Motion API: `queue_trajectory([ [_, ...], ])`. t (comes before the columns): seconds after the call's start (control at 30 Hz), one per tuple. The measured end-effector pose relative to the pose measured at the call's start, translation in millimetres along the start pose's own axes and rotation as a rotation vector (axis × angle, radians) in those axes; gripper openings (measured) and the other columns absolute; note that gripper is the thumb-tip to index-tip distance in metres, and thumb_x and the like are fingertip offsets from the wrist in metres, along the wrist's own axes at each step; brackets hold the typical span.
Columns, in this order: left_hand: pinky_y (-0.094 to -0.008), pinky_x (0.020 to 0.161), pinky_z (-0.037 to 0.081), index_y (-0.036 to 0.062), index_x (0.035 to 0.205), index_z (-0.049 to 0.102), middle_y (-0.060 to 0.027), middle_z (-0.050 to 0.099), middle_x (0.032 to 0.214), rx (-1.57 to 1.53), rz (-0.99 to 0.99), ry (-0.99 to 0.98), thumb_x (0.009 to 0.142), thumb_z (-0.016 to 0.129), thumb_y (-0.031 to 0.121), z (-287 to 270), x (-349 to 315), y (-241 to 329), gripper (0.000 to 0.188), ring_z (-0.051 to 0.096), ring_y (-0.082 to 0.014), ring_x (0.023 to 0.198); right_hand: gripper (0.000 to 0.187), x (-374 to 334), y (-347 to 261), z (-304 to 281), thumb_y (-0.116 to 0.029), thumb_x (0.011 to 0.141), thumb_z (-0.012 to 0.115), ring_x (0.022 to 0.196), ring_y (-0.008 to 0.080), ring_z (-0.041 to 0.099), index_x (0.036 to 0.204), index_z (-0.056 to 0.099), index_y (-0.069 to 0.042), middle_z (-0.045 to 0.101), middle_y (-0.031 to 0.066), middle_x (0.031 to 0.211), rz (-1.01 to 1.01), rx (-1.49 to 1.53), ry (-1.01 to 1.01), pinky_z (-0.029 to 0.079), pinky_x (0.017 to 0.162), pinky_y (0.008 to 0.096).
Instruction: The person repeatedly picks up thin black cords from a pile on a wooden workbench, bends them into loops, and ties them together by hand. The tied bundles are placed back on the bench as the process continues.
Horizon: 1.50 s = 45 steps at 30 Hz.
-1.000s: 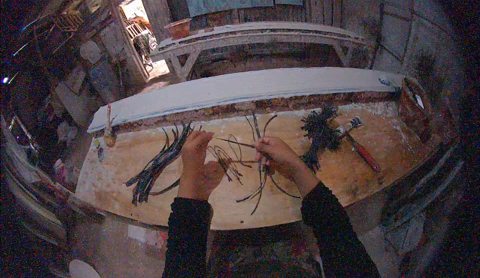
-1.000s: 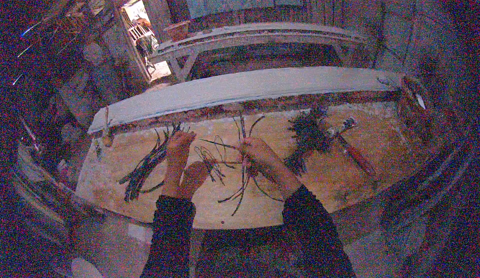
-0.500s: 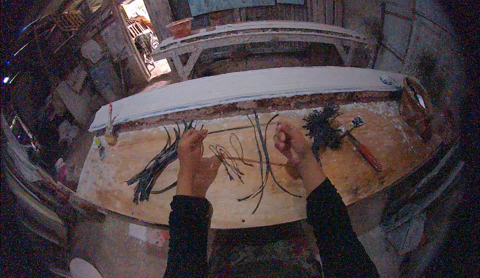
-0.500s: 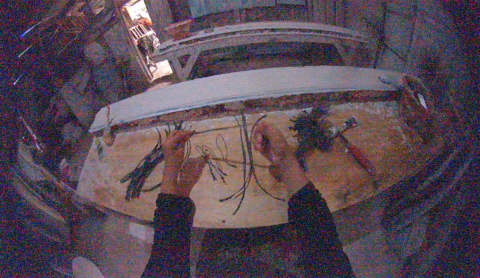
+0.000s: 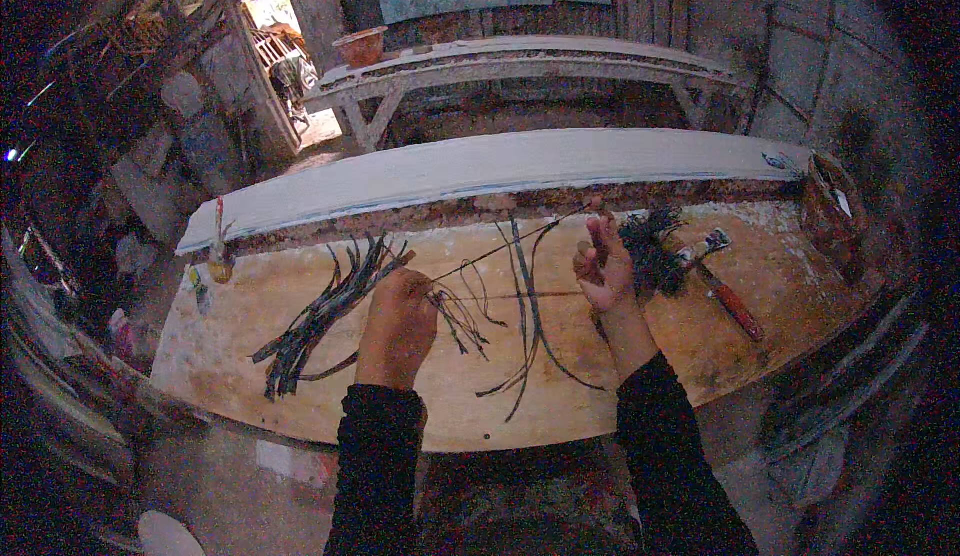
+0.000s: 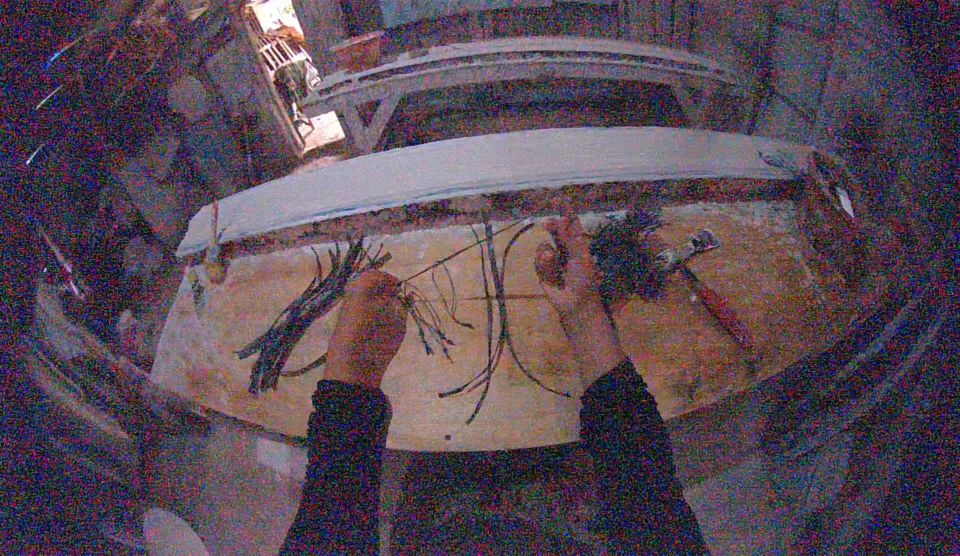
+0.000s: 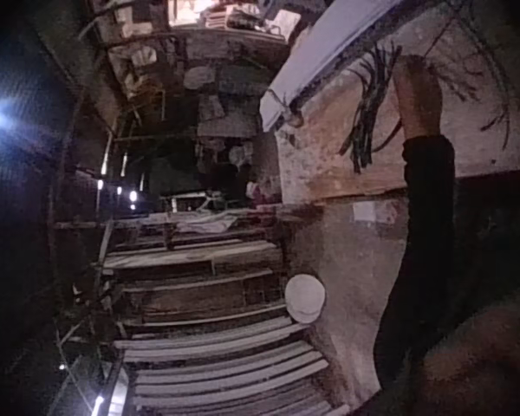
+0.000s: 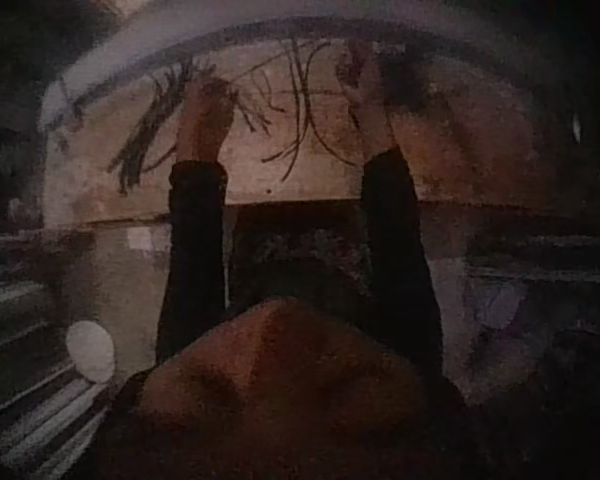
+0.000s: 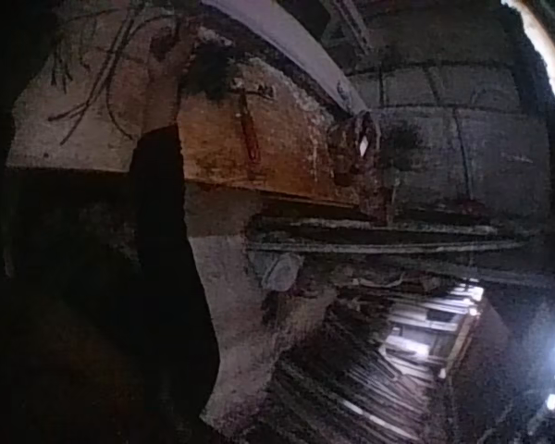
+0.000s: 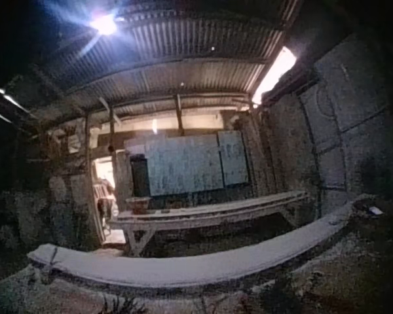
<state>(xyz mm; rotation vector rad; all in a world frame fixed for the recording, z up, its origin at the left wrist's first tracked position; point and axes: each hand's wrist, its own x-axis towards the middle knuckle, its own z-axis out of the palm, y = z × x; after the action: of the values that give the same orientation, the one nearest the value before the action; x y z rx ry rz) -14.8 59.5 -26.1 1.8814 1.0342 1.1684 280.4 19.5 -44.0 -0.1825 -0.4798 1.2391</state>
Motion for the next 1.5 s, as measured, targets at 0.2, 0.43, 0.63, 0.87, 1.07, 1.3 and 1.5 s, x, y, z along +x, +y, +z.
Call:
queue_trajectory([
  [0.2,-0.0291,0.073,0.044,0.0006,0.092,0.054,-0.0073,0.055,0.09,-0.474,-0.282,0.035,0.078,0.061,0.006,10,4,47,0.017,0.053,-0.0184,0.084,0.024,0,-3,-6,-0.027,0.088,0.056,0.059,0.0087,0.054,0.109,0.052,-0.016,0.062,-0.001,0.089,-0.032,-0.23,0.101,0.042,0.045,0.0238],
  [0.43,-0.028,0.06,0.048,0.0002,0.086,0.056,-0.0027,0.056,0.069,-0.497,-0.311,-0.16,0.083,0.061,0.007,40,26,-24,0.009,0.058,-0.0148,0.066,0.015,-24,43,47,-0.018,0.083,0.062,0.071,0.0108,0.058,0.092,0.052,-0.013,0.06,0.001,0.087,0.332,-0.64,0.041,0.045,0.057,0.0217],
  [0.63,-0.0269,0.045,0.05,0.0,0.085,0.054,-0.0052,0.055,0.068,-1.208,-0.644,-0.249,0.083,0.058,0.004,41,-4,60,0.006,0.056,-0.0133,0.049,0.014,-35,54,54,-0.015,0.08,0.065,0.065,0.0086,0.052,0.088,0.056,-0.008,0.056,0.0002,0.077,0.392,-0.843,0.01,0.04,0.055,0.0205],
  [0.87,-0.028,0.05,0.05,-0.0015,0.086,0.056,-0.0073,0.06,0.074,-0.914,-0.521,-0.218,0.082,0.06,0.003,43,-5,67,0.007,0.059,-0.0159,0.054,0.014,-39,57,63,-0.012,0.08,0.066,0.064,0.0083,0.05,0.088,0.056,-0.006,0.054,-0.0001,0.075,0.411,-0.905,0.031,0.043,0.054,0.0217],
  [1.07,-0.0232,0.052,0.048,-0.0017,0.09,0.06,-0.0076,0.063,0.08,-0.679,-0.434,-0.239,0.079,0.062,0.004,52,5,32,0.012,0.06,-0.0123,0.063,0.012,-42,57,68,-0.005,0.08,0.064,0.071,0.0105,0.054,0.085,0.053,-0.005,0.054,0.0023,0.079,0.446,-0.774,0.089,0.055,0.069,0.0303],
  [1.3,-0.0237,0.052,0.048,-0.0008,0.09,0.062,-0.0078,0.064,0.079,-0.72,-0.43,-0.263,0.081,0.061,0.005,52,5,21,0.011,0.06,-0.0128,0.063,0.012,-44,55,75,-0.004,0.08,0.063,0.077,0.0116,0.056,0.084,0.051,-0.005,0.054,0.003,0.08,0.455,-0.755,0.103,0.055,0.071,0.0309],
  [1.5,-0.0264,0.047,0.048,0.0012,0.087,0.059,-0.0076,0.061,0.075,-0.748,-0.486,-0.208,0.083,0.06,0.008,55,4,27,0.008,0.058,-0.014,0.058,0.012,-43,61,67,-0.012,0.081,0.064,0.074,0.0118,0.055,0.085,0.056,-0.005,0.058,0.0027,0.079,0.345,-0.964,-0.032,0.049,0.065,0.0254],
])
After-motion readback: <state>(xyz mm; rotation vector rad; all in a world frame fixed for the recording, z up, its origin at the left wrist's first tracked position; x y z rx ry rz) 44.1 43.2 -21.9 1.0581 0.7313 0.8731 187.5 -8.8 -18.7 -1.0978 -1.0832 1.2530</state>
